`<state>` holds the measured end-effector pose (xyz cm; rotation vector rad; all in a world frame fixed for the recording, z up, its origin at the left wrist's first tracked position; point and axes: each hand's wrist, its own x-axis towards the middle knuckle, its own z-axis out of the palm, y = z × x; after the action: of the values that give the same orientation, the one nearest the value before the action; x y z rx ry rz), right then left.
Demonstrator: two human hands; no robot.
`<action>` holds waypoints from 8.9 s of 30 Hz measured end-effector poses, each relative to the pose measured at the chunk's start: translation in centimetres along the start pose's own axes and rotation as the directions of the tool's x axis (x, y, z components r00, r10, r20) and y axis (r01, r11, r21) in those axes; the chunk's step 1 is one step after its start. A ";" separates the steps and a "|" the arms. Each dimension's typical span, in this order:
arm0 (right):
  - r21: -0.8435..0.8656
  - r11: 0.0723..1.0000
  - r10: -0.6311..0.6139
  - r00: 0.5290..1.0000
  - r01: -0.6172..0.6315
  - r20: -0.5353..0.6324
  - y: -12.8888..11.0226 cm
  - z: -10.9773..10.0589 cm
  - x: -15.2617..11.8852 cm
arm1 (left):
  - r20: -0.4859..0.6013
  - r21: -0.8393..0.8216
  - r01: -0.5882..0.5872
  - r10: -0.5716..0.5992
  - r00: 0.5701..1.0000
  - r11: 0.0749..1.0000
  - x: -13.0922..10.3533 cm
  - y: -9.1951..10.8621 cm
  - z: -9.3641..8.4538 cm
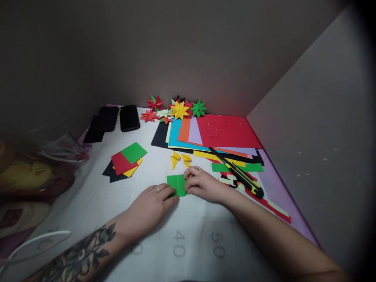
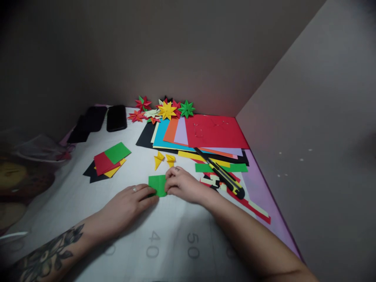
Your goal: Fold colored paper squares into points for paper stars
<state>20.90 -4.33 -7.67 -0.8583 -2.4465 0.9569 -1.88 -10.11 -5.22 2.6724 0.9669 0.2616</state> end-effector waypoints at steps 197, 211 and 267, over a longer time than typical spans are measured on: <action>-0.549 0.820 -0.300 0.938 0.162 -0.171 -1.8 2.6 -0.1 | -0.078 -0.580 0.354 -0.482 0.872 0.733 0.6 -1.5 1.0; -0.231 0.973 -0.067 0.968 0.010 -0.241 -1.7 3.0 0.0 | -0.112 -0.301 0.349 -0.397 0.911 0.887 0.7 -1.0 0.9; -0.253 0.933 0.164 0.927 -0.257 -0.337 -1.2 2.6 0.8 | -0.052 -0.158 0.311 -0.322 0.945 0.937 1.3 -2.0 1.0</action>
<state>18.48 -5.74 -8.55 -1.2932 -2.2797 0.4763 -1.84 -8.01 -6.68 2.3428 1.3272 0.3519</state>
